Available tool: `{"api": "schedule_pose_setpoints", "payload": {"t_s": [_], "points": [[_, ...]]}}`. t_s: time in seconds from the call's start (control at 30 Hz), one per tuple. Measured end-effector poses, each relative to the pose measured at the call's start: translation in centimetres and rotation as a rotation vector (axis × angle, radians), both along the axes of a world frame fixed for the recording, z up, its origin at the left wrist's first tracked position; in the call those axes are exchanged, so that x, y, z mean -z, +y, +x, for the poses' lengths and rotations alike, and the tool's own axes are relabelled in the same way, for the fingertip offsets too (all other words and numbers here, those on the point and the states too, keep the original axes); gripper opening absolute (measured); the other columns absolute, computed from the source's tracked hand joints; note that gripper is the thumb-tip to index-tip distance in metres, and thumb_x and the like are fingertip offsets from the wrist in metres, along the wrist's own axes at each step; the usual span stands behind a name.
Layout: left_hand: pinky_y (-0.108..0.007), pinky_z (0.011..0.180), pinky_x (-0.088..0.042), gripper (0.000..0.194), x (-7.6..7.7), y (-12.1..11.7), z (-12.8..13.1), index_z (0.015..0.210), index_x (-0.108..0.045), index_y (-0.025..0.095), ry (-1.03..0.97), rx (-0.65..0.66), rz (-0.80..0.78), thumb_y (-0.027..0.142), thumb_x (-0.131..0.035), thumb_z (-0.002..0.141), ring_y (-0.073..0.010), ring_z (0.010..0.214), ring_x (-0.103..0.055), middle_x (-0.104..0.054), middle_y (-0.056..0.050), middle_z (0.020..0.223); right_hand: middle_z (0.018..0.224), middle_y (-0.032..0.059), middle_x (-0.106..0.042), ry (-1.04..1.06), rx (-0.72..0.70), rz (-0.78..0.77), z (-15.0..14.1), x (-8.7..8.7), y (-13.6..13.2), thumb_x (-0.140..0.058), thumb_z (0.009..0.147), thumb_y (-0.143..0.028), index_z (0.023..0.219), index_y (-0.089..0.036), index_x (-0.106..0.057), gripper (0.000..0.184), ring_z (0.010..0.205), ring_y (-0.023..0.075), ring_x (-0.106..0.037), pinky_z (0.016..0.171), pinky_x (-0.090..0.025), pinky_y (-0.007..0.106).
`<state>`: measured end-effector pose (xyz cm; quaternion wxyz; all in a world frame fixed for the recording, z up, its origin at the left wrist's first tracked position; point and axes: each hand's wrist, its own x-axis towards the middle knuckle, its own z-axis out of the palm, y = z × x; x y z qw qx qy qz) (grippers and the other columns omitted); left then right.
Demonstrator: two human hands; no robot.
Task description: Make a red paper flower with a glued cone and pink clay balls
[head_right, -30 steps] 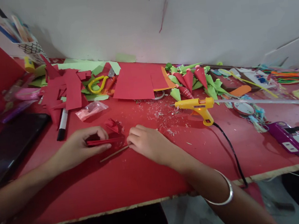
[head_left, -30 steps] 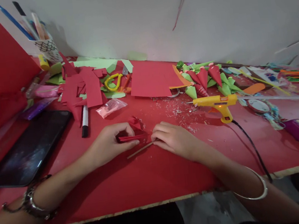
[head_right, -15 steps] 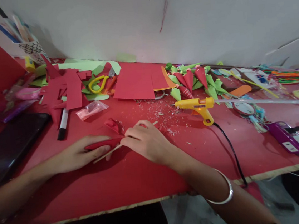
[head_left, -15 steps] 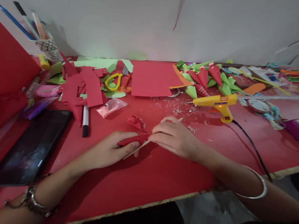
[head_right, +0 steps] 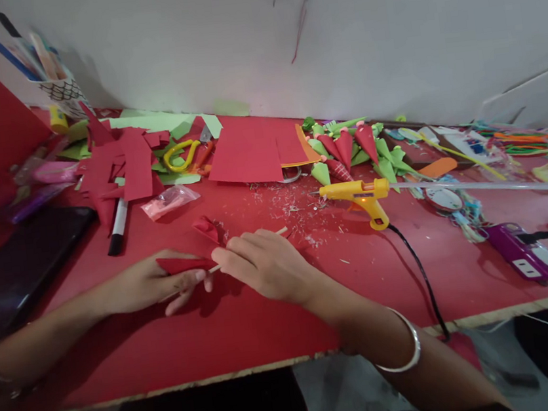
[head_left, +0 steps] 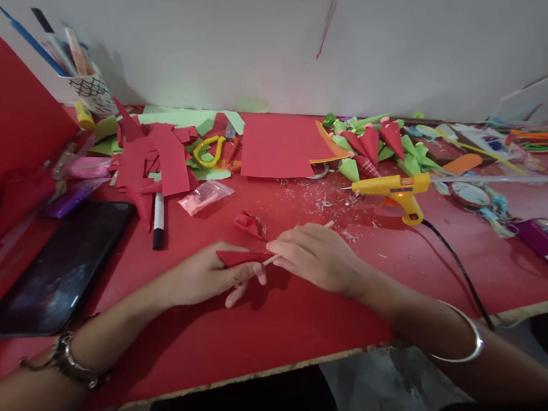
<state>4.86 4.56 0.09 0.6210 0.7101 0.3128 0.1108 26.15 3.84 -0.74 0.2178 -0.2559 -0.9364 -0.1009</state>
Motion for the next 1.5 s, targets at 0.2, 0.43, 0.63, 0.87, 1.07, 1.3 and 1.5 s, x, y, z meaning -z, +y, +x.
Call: {"api": "schedule_pose_setpoints", "payload": {"t_s": [0.2,0.43,0.63,0.87,1.07,1.3,1.5], "points": [[-0.017,0.041,-0.026,0.028,-0.4,0.0,-0.3,0.081,-0.053,0.015,-0.080,0.063,-0.200,0.032,-0.034,0.090,-0.0042,0.039,-0.029,-0.037,0.009,0.042,0.078,0.0034,-0.060,-0.171,-0.067,0.194,-0.2,-0.8,-0.3,-0.039,0.087,-0.013,0.107,-0.009,-0.050,0.023,0.065,0.0139,-0.046,0.058,-0.030,0.029],[-0.020,0.042,-0.026,0.029,-0.6,0.1,-0.4,0.079,-0.051,0.015,-0.059,0.141,-0.265,0.033,-0.031,0.091,-0.0052,0.038,-0.027,-0.035,0.009,0.042,0.067,-0.0004,-0.055,-0.170,-0.076,0.198,-0.5,-0.6,-0.6,-0.040,0.086,-0.012,0.096,-0.011,-0.053,0.016,0.059,0.0115,-0.044,0.053,-0.026,0.027],[-0.019,0.043,-0.029,0.031,-0.6,-0.1,-0.3,0.075,-0.049,0.016,-0.016,0.190,-0.202,0.035,-0.031,0.090,-0.0055,0.038,-0.031,-0.035,0.009,0.040,0.062,-0.0021,-0.053,-0.201,-0.060,0.052,-0.6,-0.6,-0.9,-0.038,0.088,-0.016,0.086,-0.015,-0.054,0.016,0.055,0.0105,-0.043,0.049,-0.022,0.027],[-0.018,0.047,-0.034,0.031,-0.7,-0.9,0.1,0.064,-0.041,0.017,0.043,0.212,-0.081,0.031,-0.031,0.090,-0.0057,0.041,-0.034,-0.038,0.007,0.044,0.059,-0.0015,-0.055,-0.225,-0.040,-0.178,-0.7,-1.0,-1.1,-0.035,0.091,-0.028,0.076,-0.017,-0.057,0.029,0.051,0.0097,-0.044,0.046,-0.016,0.027],[-0.022,0.051,-0.034,0.030,-0.8,-1.5,0.3,0.081,-0.056,0.015,0.336,0.204,0.553,0.035,-0.035,0.088,-0.0114,0.054,-0.048,-0.055,-0.002,0.062,0.061,-0.0005,-0.061,-0.305,0.003,-0.422,-0.9,-1.0,-1.0,-0.035,0.090,-0.033,0.075,-0.018,-0.058,0.032,0.051,0.0096,-0.049,0.047,-0.017,0.024],[-0.024,0.051,-0.031,0.026,-0.7,-2.0,0.6,0.083,-0.057,0.016,0.440,0.308,0.856,0.032,-0.038,0.087,-0.0144,0.056,-0.051,-0.060,-0.005,0.066,0.060,-0.0021,-0.061,-0.315,-0.028,-0.707,-0.7,-1.6,-0.5,-0.036,0.090,-0.035,0.073,-0.019,-0.057,0.032,0.052,0.0090,-0.051,0.050,-0.023,0.022],[-0.023,0.054,-0.034,0.027,-1.6,-2.0,0.7,0.078,-0.054,0.016,0.396,0.225,0.610,0.025,-0.030,0.089,-0.0124,0.058,-0.049,-0.058,-0.003,0.068,0.067,-0.0028,-0.062,-0.228,-0.094,-0.815,-0.3,-1.4,-0.2,-0.033,0.091,-0.030,0.076,-0.018,-0.057,0.030,0.060,0.0077,-0.054,0.055,-0.028,0.021]]}}
